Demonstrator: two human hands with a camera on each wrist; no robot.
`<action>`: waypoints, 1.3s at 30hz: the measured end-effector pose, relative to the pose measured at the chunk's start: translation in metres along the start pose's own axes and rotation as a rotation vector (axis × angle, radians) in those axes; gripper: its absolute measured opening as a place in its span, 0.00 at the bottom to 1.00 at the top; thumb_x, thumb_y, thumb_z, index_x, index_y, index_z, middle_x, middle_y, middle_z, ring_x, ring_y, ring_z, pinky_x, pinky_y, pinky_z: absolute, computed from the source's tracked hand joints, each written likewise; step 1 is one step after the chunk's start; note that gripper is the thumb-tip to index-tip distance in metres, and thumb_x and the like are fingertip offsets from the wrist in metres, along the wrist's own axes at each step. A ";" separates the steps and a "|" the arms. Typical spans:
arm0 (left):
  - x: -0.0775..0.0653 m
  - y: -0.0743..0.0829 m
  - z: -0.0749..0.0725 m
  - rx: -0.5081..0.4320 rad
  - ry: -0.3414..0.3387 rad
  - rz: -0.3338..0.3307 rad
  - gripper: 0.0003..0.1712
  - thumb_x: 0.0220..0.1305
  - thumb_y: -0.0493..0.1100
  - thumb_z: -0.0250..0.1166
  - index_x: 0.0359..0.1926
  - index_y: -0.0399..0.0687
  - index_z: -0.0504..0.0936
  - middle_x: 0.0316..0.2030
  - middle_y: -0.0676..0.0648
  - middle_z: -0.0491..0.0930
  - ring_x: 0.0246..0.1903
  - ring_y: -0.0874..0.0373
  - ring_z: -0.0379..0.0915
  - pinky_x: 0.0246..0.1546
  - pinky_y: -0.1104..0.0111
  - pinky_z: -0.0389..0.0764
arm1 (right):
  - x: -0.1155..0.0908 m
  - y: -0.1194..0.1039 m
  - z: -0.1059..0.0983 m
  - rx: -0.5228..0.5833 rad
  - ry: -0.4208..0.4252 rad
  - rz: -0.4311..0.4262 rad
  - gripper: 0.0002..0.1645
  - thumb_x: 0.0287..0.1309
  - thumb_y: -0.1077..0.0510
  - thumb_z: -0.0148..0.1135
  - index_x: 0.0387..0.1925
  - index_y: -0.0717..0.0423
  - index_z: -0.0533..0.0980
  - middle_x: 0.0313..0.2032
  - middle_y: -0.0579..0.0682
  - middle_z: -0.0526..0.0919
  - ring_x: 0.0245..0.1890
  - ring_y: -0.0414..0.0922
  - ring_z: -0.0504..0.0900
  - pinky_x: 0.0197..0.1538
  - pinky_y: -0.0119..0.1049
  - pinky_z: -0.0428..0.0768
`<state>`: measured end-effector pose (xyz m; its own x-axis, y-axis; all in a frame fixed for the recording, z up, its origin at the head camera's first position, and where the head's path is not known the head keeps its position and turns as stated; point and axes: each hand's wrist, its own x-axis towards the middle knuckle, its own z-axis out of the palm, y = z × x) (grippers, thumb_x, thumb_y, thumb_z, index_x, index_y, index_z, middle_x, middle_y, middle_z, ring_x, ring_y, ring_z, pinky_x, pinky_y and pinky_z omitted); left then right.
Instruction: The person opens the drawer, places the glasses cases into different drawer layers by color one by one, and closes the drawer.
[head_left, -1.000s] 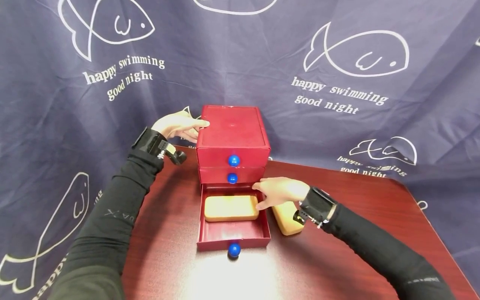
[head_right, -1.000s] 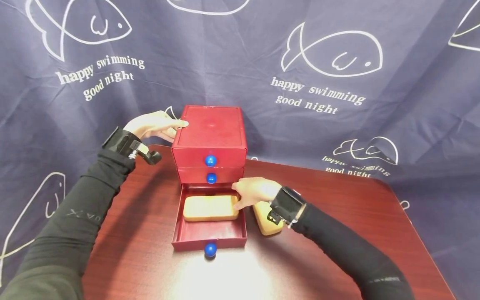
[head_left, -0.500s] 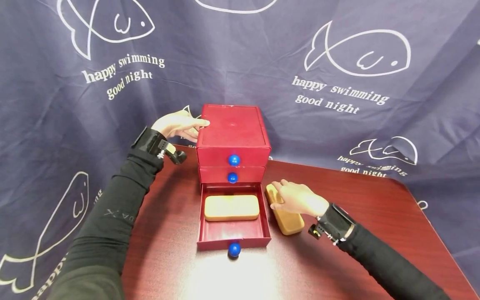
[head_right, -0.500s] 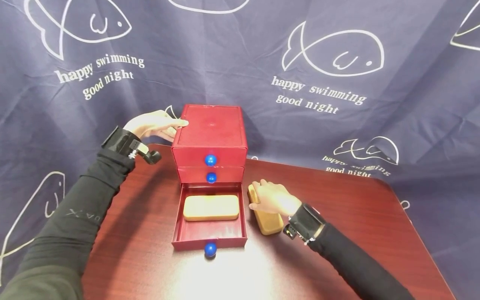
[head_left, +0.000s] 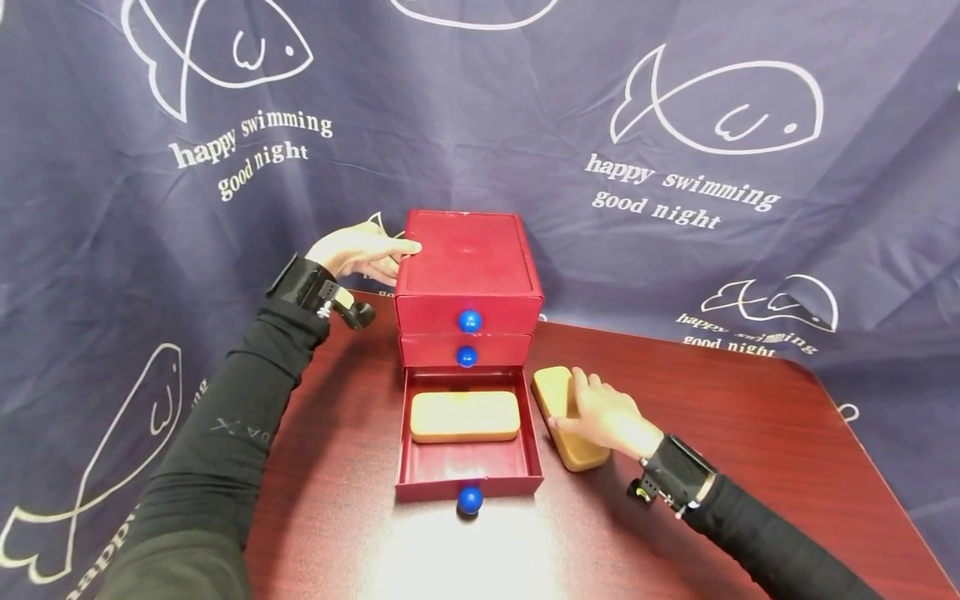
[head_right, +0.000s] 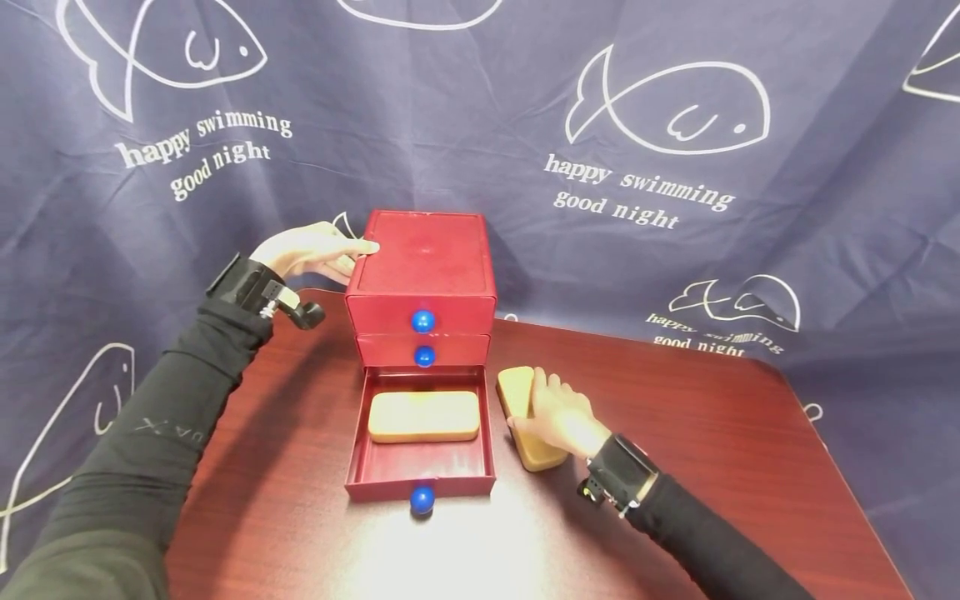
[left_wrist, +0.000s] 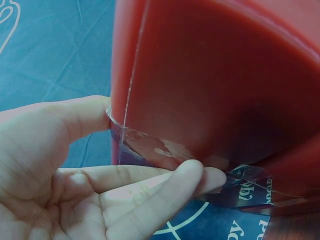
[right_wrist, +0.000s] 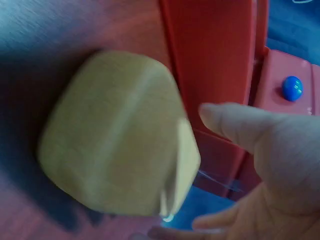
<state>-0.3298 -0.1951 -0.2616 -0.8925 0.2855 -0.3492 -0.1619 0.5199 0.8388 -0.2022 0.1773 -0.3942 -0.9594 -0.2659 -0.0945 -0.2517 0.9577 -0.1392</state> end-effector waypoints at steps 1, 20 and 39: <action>0.000 0.000 0.000 -0.002 0.000 0.001 0.33 0.63 0.53 0.58 0.58 0.31 0.66 0.50 0.33 0.74 0.45 0.47 0.77 0.51 0.56 0.74 | 0.000 0.000 0.003 0.013 0.010 0.018 0.57 0.43 0.32 0.63 0.63 0.64 0.55 0.49 0.64 0.71 0.46 0.58 0.74 0.38 0.53 0.77; -0.001 -0.001 0.002 0.011 0.015 0.001 0.33 0.62 0.53 0.58 0.58 0.32 0.67 0.50 0.32 0.74 0.45 0.46 0.77 0.52 0.55 0.73 | -0.009 -0.006 0.043 0.083 0.106 0.142 0.66 0.37 0.26 0.62 0.63 0.70 0.52 0.48 0.65 0.67 0.46 0.58 0.67 0.35 0.51 0.77; -0.001 0.000 0.001 0.024 0.005 -0.003 0.33 0.63 0.54 0.58 0.59 0.33 0.65 0.52 0.33 0.74 0.47 0.46 0.76 0.53 0.54 0.72 | 0.002 0.002 0.041 0.100 0.028 0.169 0.54 0.31 0.38 0.70 0.54 0.64 0.57 0.35 0.59 0.67 0.36 0.56 0.71 0.27 0.47 0.74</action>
<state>-0.3289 -0.1944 -0.2615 -0.8944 0.2799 -0.3490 -0.1540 0.5399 0.8275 -0.1994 0.1744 -0.4349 -0.9904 -0.0980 -0.0974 -0.0745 0.9725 -0.2207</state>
